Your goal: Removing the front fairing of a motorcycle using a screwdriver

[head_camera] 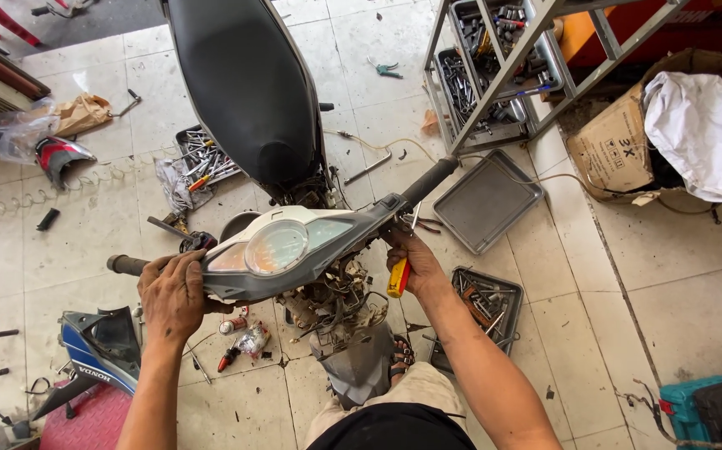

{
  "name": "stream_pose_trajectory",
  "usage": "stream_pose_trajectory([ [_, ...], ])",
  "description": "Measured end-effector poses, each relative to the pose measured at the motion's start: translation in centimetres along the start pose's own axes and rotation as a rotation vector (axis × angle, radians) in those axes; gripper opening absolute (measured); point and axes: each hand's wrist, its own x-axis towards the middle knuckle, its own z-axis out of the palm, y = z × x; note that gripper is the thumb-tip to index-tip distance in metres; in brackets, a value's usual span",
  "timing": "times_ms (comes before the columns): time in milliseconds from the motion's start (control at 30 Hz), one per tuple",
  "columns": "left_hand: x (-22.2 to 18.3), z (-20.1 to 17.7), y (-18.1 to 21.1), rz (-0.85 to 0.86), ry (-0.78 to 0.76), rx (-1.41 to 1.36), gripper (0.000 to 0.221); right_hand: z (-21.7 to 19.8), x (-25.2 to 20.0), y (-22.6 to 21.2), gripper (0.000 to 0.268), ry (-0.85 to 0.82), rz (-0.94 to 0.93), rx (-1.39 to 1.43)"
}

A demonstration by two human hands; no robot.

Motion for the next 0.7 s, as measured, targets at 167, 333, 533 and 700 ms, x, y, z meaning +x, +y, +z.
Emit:
stream_pose_trajectory([
  [167,0.0,0.0,-0.2,0.035,0.01,0.022,0.039,0.6,0.2,0.0,0.027,0.019,0.011,0.073],
  [333,0.0,0.3,-1.0,0.068,0.019,0.022,0.041,1.3,-0.4,0.3,0.03,0.029,-0.013,0.019],
  [533,0.4,-2.5,2.9,0.127,0.082,-0.043,0.042,0.1,1.7,1.9,0.026,-0.069,-0.058,0.13],
  [700,0.3,-1.2,-0.2,0.254,0.031,0.079,0.053,0.2,0.9,3.6,0.039,-0.17,-0.198,0.186],
])
